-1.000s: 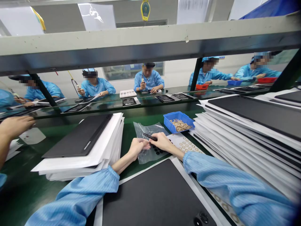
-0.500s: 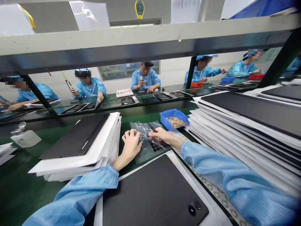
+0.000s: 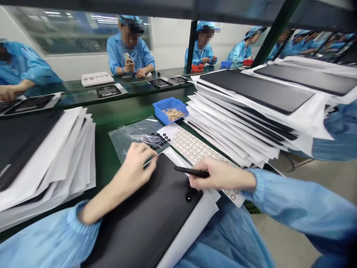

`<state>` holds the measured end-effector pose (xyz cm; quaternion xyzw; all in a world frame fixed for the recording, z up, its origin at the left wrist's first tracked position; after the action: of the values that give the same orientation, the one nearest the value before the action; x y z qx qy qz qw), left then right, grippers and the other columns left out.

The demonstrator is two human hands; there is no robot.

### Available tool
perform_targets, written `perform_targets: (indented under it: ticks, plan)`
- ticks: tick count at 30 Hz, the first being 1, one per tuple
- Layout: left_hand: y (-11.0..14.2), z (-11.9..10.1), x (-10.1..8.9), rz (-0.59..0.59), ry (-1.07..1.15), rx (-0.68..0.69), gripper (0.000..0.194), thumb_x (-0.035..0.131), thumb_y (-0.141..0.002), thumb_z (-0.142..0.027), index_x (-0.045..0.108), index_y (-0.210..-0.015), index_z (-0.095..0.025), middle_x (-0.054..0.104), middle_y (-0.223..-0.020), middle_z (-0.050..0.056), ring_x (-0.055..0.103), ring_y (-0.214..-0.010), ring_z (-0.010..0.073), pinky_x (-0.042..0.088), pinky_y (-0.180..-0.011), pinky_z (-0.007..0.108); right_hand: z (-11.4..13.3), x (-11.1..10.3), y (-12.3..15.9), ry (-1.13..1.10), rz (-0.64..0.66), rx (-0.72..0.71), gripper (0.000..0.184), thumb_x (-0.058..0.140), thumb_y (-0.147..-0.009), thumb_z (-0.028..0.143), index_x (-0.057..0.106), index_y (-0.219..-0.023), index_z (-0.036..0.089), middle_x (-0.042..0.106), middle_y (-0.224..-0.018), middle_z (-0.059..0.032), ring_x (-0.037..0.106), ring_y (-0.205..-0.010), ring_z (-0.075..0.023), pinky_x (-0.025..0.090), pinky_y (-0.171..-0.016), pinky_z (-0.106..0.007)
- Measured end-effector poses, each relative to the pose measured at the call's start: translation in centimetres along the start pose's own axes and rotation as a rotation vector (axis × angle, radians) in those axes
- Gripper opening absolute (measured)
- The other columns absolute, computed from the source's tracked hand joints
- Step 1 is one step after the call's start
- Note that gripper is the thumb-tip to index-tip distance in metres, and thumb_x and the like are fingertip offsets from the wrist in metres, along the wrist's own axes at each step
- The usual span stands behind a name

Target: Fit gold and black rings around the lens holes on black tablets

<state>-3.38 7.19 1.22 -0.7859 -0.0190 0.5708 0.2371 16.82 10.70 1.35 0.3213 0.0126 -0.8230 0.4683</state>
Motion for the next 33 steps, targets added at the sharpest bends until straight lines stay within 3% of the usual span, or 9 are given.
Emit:
perform_targets:
  ticks: [3, 6, 12, 16, 25, 29, 33]
  plan:
    - [1.7, -4.7, 1.3, 0.146, 0.251, 0.176, 0.018, 0.041, -0.091, -0.018, 0.059, -0.088, -0.017, 0.055, -0.089, 0.005, 0.047, -0.088, 0.0176, 0.043, -0.080, 0.029, -2.7, 2.0, 1.5, -0.060, -0.090, 0.030, 0.017, 0.055, -0.076, 0.026, 0.063, -0.068, 0.013, 0.051, -0.059, 0.0024, 0.044, -0.055, -0.0088, 0.033, -0.052, -0.020]
    - [2.7, -6.4, 2.5, 0.269, 0.394, 0.203, 0.017, 0.040, -0.091, -0.014, 0.056, -0.095, -0.018, 0.052, -0.094, 0.005, 0.046, -0.090, 0.0172, 0.043, -0.081, 0.030, -3.8, 2.7, 1.2, -0.153, -0.154, 0.013, 0.015, 0.054, -0.075, 0.025, 0.058, -0.066, 0.014, 0.046, -0.058, 0.0029, 0.041, -0.056, -0.0085, 0.032, -0.051, -0.020]
    - [2.8, -5.8, 2.9, 0.327, 0.438, 0.162, 0.016, 0.039, -0.092, -0.012, 0.053, -0.096, -0.019, 0.049, -0.096, 0.005, 0.044, -0.093, 0.0173, 0.041, -0.082, 0.029, -4.2, 2.9, 1.0, -0.328, -0.085, 0.138, 0.009, 0.054, -0.072, 0.024, 0.054, -0.068, 0.016, 0.042, -0.052, 0.0057, 0.034, -0.039, -0.0052, 0.027, -0.035, -0.017]
    - [2.7, -5.9, 2.9, 0.346, 0.437, 0.164, 0.015, 0.039, -0.092, -0.012, 0.051, -0.096, -0.019, 0.047, -0.096, 0.005, 0.043, -0.094, 0.0177, 0.041, -0.082, 0.030, -3.8, 2.8, 1.3, -0.345, -0.059, 0.130, 0.005, 0.054, -0.071, 0.019, 0.053, -0.066, 0.016, 0.042, -0.053, 0.0059, 0.035, -0.038, -0.0038, 0.028, -0.035, -0.015]
    - [2.9, -6.0, 3.2, 0.381, 0.414, 0.169, 0.014, 0.038, -0.092, -0.012, 0.050, -0.097, -0.019, 0.047, -0.096, 0.005, 0.041, -0.094, 0.0195, 0.041, -0.083, 0.033, -3.5, 2.5, 1.3, -0.064, -0.167, 0.083, 0.009, 0.053, -0.071, 0.019, 0.054, -0.062, 0.016, 0.044, -0.053, 0.0037, 0.042, -0.051, -0.0086, 0.030, -0.044, -0.018]
    - [2.9, -6.0, 3.2, 0.375, 0.403, 0.178, 0.015, 0.038, -0.092, -0.011, 0.050, -0.098, -0.019, 0.047, -0.097, 0.006, 0.041, -0.094, 0.0197, 0.041, -0.083, 0.033, -3.3, 2.5, 1.3, 0.054, -0.214, 0.128, 0.017, 0.054, -0.070, 0.020, 0.045, -0.056, 0.018, 0.042, -0.050, 0.0043, 0.039, -0.048, -0.0085, 0.026, -0.042, -0.020]
    - [3.1, -6.2, 3.0, 0.383, 0.376, 0.236, 0.022, 0.037, -0.092, -0.011, 0.051, -0.108, -0.019, 0.046, -0.100, 0.007, 0.041, -0.095, 0.0208, 0.042, -0.083, 0.035, -3.2, 2.2, 1.3, 0.035, -0.236, 0.103, 0.024, 0.060, -0.069, 0.021, 0.042, -0.053, 0.019, 0.041, -0.048, 0.0051, 0.039, -0.047, -0.0081, 0.025, -0.041, -0.020]
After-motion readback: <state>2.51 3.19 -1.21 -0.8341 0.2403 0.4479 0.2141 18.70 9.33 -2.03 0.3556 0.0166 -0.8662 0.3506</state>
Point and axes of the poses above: each hand's wrist, its own y-axis away from the middle knuckle, its own x-axis out of the palm, z = x × y, the point moved 4 cm from there along -y, towards the middle knuckle
